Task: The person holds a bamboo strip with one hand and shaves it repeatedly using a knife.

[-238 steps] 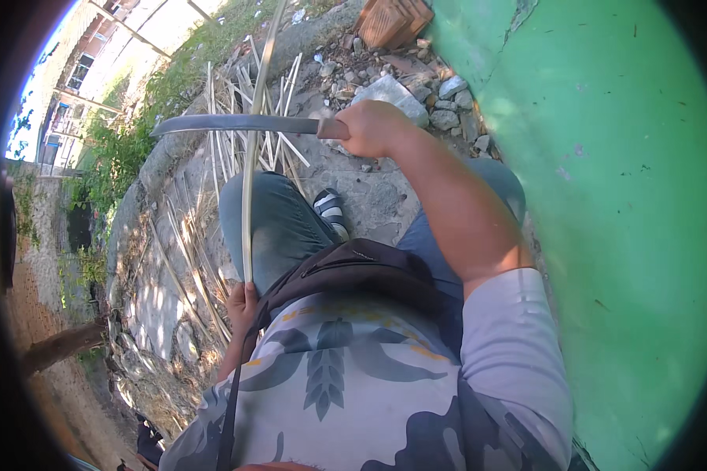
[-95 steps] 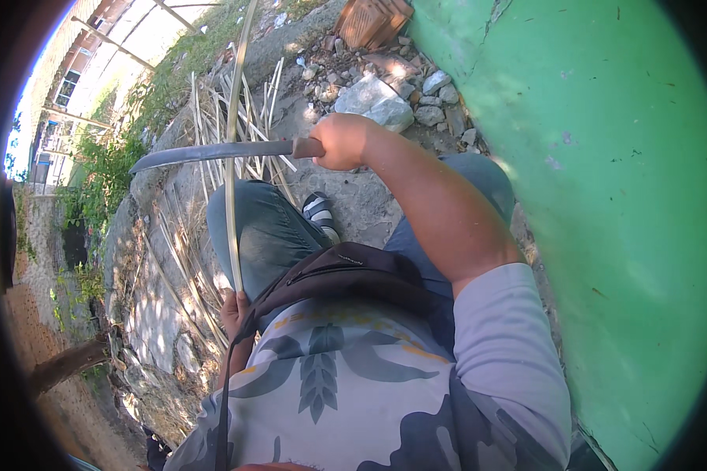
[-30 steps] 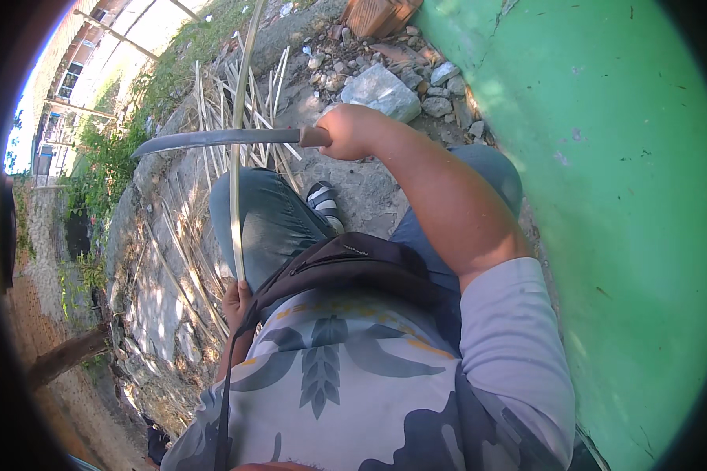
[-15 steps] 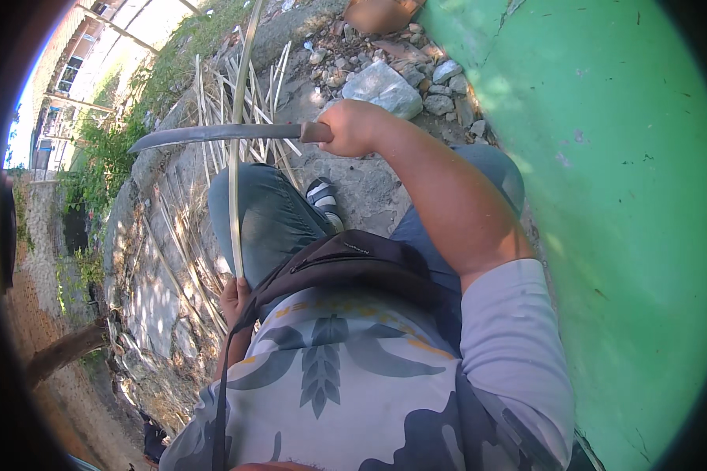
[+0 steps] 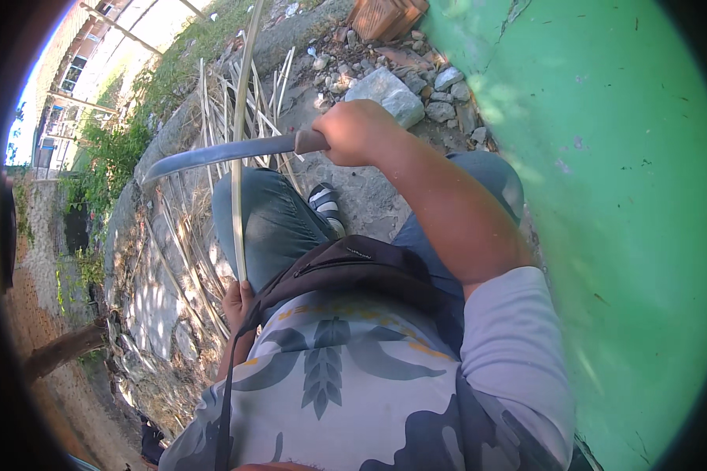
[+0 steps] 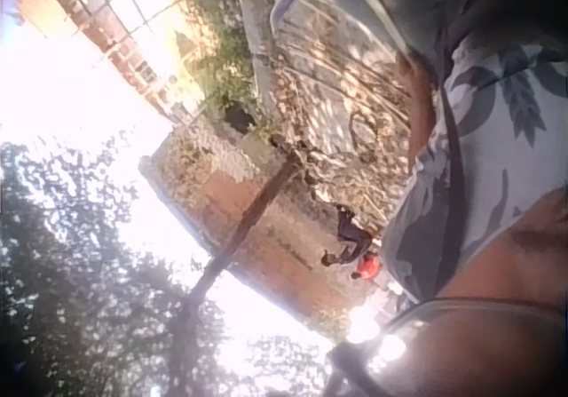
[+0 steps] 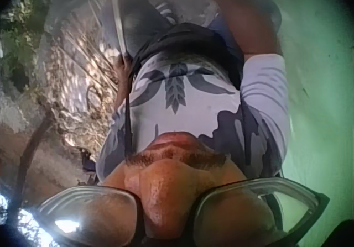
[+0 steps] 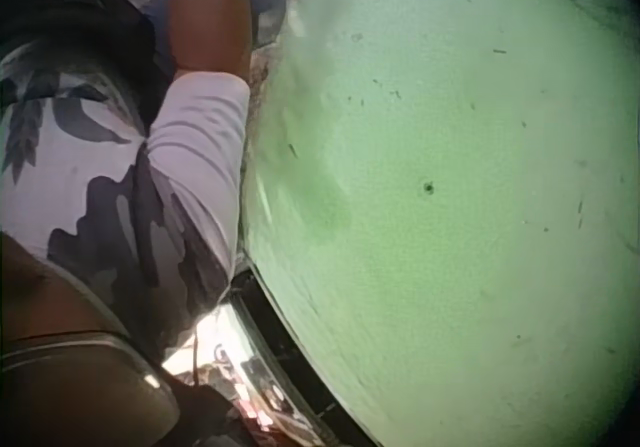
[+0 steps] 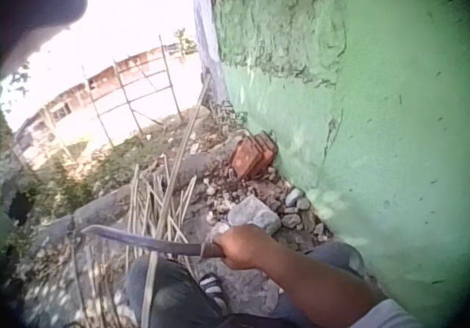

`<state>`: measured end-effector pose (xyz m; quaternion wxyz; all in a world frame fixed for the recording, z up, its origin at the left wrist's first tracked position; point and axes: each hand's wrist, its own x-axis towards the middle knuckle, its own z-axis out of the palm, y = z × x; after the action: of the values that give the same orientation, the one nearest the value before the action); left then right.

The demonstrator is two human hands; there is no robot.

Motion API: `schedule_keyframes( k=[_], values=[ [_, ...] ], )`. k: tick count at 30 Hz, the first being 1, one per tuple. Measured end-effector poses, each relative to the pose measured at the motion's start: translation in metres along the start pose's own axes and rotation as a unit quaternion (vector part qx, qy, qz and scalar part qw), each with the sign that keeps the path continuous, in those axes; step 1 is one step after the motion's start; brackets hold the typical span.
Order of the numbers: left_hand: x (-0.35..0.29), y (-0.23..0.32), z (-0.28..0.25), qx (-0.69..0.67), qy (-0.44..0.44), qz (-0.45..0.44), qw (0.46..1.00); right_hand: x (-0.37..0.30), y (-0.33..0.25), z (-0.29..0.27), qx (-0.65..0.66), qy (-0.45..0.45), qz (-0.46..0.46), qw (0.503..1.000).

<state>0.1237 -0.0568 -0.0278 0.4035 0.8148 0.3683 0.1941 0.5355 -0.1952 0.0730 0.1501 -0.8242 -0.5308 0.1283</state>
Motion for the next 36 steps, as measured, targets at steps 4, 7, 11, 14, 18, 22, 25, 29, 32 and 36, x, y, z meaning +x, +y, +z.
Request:
schedule_keyframes(
  k=[4,7,11,14,18,22,25,29,32,36],
  values=[
    [0.002,0.000,0.000,-0.035,-0.018,-0.036,0.999,0.009,0.037,0.014,0.055,0.023,0.054,0.997],
    [0.007,0.003,0.002,-0.041,-0.017,-0.017,0.999,0.018,0.049,0.024,0.041,0.022,0.040,0.998],
    [0.004,-0.002,-0.002,-0.038,-0.017,-0.028,0.999,0.005,0.002,0.013,0.011,-0.034,-0.004,0.999],
    [0.001,0.000,-0.002,-0.046,-0.015,-0.033,0.998,0.002,-0.006,0.012,-0.037,-0.041,-0.058,0.997],
    [0.002,0.005,-0.002,-0.032,-0.014,-0.022,0.999,0.017,0.029,0.020,0.041,0.005,0.018,0.999],
    [0.009,0.021,-0.001,-0.001,-0.037,-0.011,0.999,0.030,0.079,0.044,0.070,0.049,0.026,0.996],
    [0.004,0.011,-0.007,-0.044,-0.039,-0.044,0.997,0.022,0.045,0.027,0.108,0.023,0.029,0.994],
    [0.005,0.014,-0.008,-0.052,-0.039,-0.049,0.997,0.010,0.023,0.013,0.066,0.009,-0.018,0.998],
    [0.002,0.009,-0.007,-0.053,-0.038,-0.049,0.997,0.001,0.013,0.004,0.038,-0.011,-0.025,0.999],
    [0.005,0.015,-0.007,-0.045,-0.048,-0.062,0.996,-0.002,0.032,0.008,0.013,0.063,-0.018,0.998]
  ],
)
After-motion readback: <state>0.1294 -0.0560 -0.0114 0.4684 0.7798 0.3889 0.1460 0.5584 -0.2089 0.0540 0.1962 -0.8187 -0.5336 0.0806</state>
